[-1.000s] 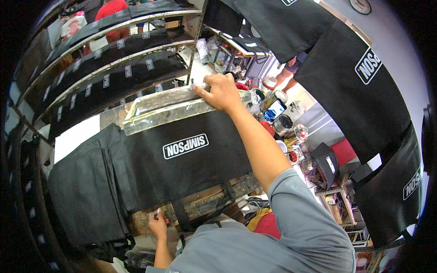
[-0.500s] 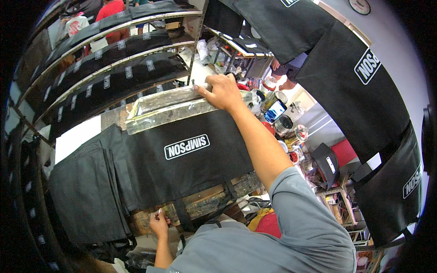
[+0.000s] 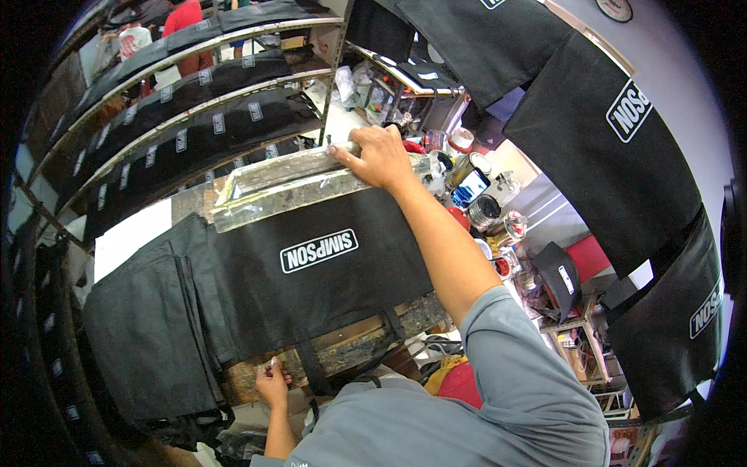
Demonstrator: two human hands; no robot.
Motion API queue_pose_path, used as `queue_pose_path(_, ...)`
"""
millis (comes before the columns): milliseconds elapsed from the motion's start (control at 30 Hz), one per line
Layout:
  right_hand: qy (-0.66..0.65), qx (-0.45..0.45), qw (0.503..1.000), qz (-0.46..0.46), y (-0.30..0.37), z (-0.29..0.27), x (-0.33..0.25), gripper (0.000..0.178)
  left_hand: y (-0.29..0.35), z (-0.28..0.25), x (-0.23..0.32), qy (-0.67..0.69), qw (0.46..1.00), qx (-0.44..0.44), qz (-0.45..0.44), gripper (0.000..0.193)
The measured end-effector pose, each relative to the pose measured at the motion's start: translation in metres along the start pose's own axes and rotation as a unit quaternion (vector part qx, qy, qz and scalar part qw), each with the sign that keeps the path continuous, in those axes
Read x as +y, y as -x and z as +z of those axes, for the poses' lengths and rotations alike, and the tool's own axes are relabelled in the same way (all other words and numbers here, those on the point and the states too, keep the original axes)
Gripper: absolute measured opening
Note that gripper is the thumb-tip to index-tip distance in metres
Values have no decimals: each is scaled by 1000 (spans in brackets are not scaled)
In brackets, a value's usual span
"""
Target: The person performs screen printing by applying white ink onto black fabric pieces using a squeegee and a wooden screen frame, then hands the printed items to another person.
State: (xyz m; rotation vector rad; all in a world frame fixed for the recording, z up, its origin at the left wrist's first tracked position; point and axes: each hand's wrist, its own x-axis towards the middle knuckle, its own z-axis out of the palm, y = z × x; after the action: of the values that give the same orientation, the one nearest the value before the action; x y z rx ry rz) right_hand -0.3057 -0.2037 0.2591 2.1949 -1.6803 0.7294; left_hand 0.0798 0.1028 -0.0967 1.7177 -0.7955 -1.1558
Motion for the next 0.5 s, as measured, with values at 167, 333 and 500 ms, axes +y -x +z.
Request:
queue_pose_path(167, -9, 11, 1000, -4, 0, 0, -1, 66, 0, 0, 0, 9, 1000, 1, -2, 36)
queue_pose_path(333, -2, 12, 1000, -7, 0, 1, 0, 66, -1, 1, -2, 19, 1000, 6, -19, 35)
queue_pose_path(500, -3, 14, 1000, -9, 1, 3, 1, 65, 0, 2, -1, 9, 1000, 9, -11, 34)
